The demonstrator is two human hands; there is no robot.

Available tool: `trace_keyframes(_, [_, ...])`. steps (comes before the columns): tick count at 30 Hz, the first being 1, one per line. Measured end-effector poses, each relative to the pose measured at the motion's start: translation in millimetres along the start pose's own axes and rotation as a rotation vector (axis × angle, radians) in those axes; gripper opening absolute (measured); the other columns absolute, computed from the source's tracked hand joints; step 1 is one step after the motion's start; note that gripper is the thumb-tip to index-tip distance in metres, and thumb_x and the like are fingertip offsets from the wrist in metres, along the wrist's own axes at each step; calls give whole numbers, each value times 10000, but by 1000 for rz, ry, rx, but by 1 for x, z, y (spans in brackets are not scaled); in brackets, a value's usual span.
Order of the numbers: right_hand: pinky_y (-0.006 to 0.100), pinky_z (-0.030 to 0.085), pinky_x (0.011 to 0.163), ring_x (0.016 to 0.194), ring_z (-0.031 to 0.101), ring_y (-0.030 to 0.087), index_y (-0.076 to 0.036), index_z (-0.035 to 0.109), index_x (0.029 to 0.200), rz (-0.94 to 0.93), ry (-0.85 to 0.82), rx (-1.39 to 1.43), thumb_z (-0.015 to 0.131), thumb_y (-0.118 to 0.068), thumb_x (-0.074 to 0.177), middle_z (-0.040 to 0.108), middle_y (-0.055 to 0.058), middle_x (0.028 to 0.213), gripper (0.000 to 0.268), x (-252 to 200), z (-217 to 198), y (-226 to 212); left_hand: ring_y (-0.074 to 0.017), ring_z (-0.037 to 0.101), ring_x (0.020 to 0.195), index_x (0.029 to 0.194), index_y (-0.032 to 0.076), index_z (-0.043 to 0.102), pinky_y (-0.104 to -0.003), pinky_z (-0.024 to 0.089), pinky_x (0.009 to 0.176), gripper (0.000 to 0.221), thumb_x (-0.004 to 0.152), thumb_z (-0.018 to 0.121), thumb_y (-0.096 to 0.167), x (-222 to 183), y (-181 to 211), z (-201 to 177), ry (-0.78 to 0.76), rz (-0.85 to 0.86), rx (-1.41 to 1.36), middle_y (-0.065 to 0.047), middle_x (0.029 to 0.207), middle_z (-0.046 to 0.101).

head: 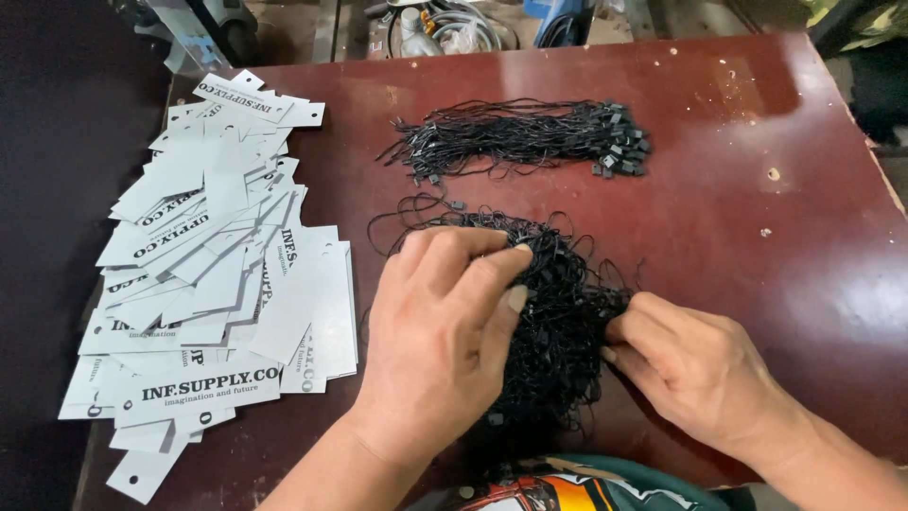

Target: Untangling and sorting black strings with plastic ends from a pile onto a table surface.

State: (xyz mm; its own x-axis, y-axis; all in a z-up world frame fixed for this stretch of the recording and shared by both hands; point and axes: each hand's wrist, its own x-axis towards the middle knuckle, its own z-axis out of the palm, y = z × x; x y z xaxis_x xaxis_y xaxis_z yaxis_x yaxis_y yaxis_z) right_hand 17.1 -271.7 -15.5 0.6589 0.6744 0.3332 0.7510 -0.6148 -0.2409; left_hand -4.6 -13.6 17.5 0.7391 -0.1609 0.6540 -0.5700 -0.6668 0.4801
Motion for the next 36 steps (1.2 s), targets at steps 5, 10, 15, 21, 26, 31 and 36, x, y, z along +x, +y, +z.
trace_keyframes(5, [327, 470, 625, 624, 571, 198, -62, 590, 891, 172, 68, 120, 614, -95, 962, 613, 33, 787, 81, -9, 2, 4, -285, 532, 806, 1170, 56, 647, -404, 472, 701, 172, 1008, 620, 106, -9, 5, 11, -27, -26, -13, -81, 989, 597])
trace_keyframes(10, [228, 500, 695, 704, 657, 97, -74, 587, 746, 457, 223, 305, 688, 3, 850, 726, 26, 829, 165, -4, 1, -1, -278, 518, 729, 1152, 80, 652, -394, 483, 650, 169, 990, 660, 128, -13, 9, 16, -16, -49, 16, -63, 904, 563])
trace_keyframes(15, [249, 562, 809, 804, 724, 121, -62, 695, 917, 267, 129, 341, 693, -3, 847, 739, 13, 871, 92, 44, -23, -28, -350, 625, 1267, 1383, 29, 535, -475, 498, 1077, 576, 906, 711, 301, 5, 19, 17, -138, -65, -309, -169, 1385, 622])
trace_keyframes(21, [193, 486, 506, 519, 590, 101, -26, 644, 962, 393, 106, 761, 708, -15, 905, 630, 60, 628, 87, 66, -53, -18, -42, 427, 602, 1182, 201, 747, -226, 437, 592, 291, 891, 741, 188, 34, 31, 3, -367, -788, -718, 104, 649, 496])
trace_keyframes(26, [202, 419, 495, 513, 504, 130, -24, 593, 973, 446, 373, 1057, 673, -25, 900, 633, 132, 825, 108, 68, -63, 13, -84, 677, 780, 925, 226, 776, -261, 529, 743, 133, 910, 668, 302, 22, 22, 12, -390, -790, -420, 89, 838, 767])
trace_keyframes(31, [190, 267, 533, 522, 398, 29, -146, 583, 1090, 575, 460, 1002, 583, -205, 1022, 515, -27, 735, 90, 70, -77, 48, -161, 764, 892, 941, 236, 778, -342, 551, 777, 166, 899, 634, 307, 12, 10, 5, -359, -714, -234, 79, 953, 822])
trace_keyframes(36, [201, 343, 533, 577, 452, 104, -40, 669, 1104, 659, 438, 938, 562, -17, 1036, 485, 86, 676, 129, 66, -54, 51, -67, 472, 597, 874, 217, 797, -277, 429, 598, 129, 922, 701, 289, 23, -3, -18, -212, -1091, -223, 80, 629, 625])
